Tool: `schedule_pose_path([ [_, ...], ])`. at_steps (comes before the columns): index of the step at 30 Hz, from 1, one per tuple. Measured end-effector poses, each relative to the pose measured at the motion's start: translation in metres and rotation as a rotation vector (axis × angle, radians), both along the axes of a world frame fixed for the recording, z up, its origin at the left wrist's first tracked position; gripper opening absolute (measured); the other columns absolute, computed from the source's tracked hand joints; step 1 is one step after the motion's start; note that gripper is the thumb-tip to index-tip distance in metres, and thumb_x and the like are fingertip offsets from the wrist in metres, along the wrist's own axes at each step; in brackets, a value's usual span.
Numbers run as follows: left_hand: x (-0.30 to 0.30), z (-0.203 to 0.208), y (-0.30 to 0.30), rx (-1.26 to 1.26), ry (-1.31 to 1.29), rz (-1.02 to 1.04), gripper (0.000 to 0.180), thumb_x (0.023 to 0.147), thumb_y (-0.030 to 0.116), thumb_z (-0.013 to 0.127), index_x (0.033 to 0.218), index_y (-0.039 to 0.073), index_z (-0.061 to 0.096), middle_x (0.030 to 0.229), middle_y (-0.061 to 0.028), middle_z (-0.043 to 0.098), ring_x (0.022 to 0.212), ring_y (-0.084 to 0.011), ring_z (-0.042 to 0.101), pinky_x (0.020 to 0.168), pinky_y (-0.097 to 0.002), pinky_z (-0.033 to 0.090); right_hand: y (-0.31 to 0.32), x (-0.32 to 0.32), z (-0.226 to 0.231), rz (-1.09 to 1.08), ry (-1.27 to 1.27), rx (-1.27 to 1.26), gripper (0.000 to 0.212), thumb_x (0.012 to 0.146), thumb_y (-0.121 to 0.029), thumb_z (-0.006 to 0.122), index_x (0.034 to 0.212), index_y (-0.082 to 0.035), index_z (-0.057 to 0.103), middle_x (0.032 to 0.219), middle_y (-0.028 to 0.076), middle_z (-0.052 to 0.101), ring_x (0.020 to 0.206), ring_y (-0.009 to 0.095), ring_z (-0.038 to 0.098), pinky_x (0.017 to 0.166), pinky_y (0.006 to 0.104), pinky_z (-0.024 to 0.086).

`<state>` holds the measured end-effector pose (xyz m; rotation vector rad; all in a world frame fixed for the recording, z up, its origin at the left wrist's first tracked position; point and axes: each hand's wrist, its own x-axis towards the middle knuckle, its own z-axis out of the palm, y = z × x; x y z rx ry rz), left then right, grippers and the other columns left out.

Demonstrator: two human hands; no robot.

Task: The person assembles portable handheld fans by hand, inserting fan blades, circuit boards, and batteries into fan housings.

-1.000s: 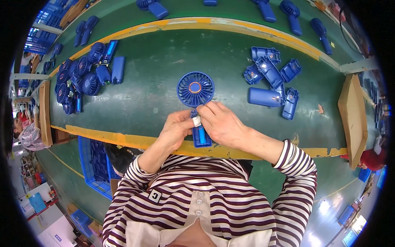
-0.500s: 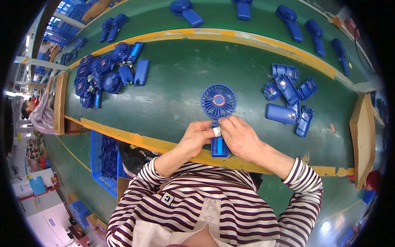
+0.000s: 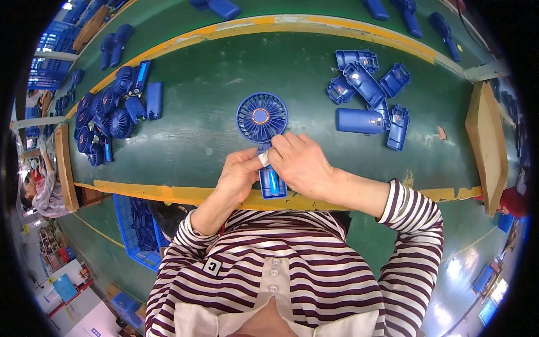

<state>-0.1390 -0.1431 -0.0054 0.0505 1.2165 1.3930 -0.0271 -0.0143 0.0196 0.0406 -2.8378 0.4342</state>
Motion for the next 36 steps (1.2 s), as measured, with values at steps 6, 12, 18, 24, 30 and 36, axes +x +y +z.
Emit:
schedule_pose_path([
  [6,0.0,0.004,0.003,-0.015,-0.028,0.026,0.017,0.084,0.008,0.055,0.096,-0.003,0.06,0.085,-0.0051,0.062,0.073,-0.0117,0.06,0.067,-0.0274,0.051,0.003,-0.003,-0.011,-0.021,0.058,-0.094,0.018,0.061,-0.009,0.059,0.077,-0.003,0.053,0.073,0.007,0.044,0.064,0.023,0.05,0.055,0.034,0.041],
  [12,-0.004,0.0,0.001,0.009,-0.013,-0.012,0.016,0.085,0.011,0.052,0.094,-0.001,0.059,0.085,-0.0046,0.061,0.075,-0.0118,0.06,0.068,-0.0272,0.05,0.004,-0.004,-0.014,-0.02,0.09,-0.134,0.017,0.062,-0.007,0.059,0.077,-0.003,0.052,0.074,0.008,0.045,0.066,0.024,0.051,0.056,0.0343,0.042],
  [18,-0.012,0.002,0.002,0.11,-0.182,0.036,0.025,0.087,0.02,0.048,0.098,0.0,0.057,0.09,-0.0065,0.062,0.079,-0.0135,0.061,0.069,-0.0287,0.05,0.005,-0.002,-0.009,-0.029,0.094,-0.138,0.017,0.062,-0.007,0.06,0.076,-0.004,0.051,0.074,0.008,0.045,0.065,0.024,0.051,0.056,0.0345,0.042],
  [24,-0.014,0.0,0.005,0.009,-0.009,-0.074,0.018,0.084,0.009,0.056,0.099,0.0,0.059,0.089,-0.0047,0.063,0.076,-0.0111,0.06,0.068,-0.0246,0.05,0.005,-0.002,-0.01,-0.037,0.107,-0.137,0.017,0.06,-0.007,0.061,0.073,-0.004,0.05,0.074,0.008,0.045,0.064,0.023,0.051,0.055,0.0345,0.042],
  [30,-0.011,-0.009,0.004,0.038,0.11,-0.089,0.017,0.082,0.005,0.058,0.098,-0.001,0.059,0.081,-0.0017,0.062,0.071,-0.0074,0.058,0.065,-0.0215,0.047,0.005,-0.003,-0.008,-0.072,0.136,-0.174,0.015,0.062,-0.005,0.061,0.072,-0.004,0.05,0.073,0.008,0.045,0.063,0.023,0.051,0.055,0.0342,0.042],
  [36,-0.012,-0.004,0.009,0.082,0.239,0.054,0.016,0.083,0.002,0.056,0.098,-0.002,0.059,0.083,-0.0027,0.062,0.071,-0.008,0.058,0.065,-0.0226,0.047,-0.001,-0.004,-0.005,-0.257,0.216,-0.422,0.029,0.067,0.003,0.058,0.096,0.0,0.054,0.085,0.011,0.054,0.074,0.029,0.056,0.064,0.0364,0.046],
])
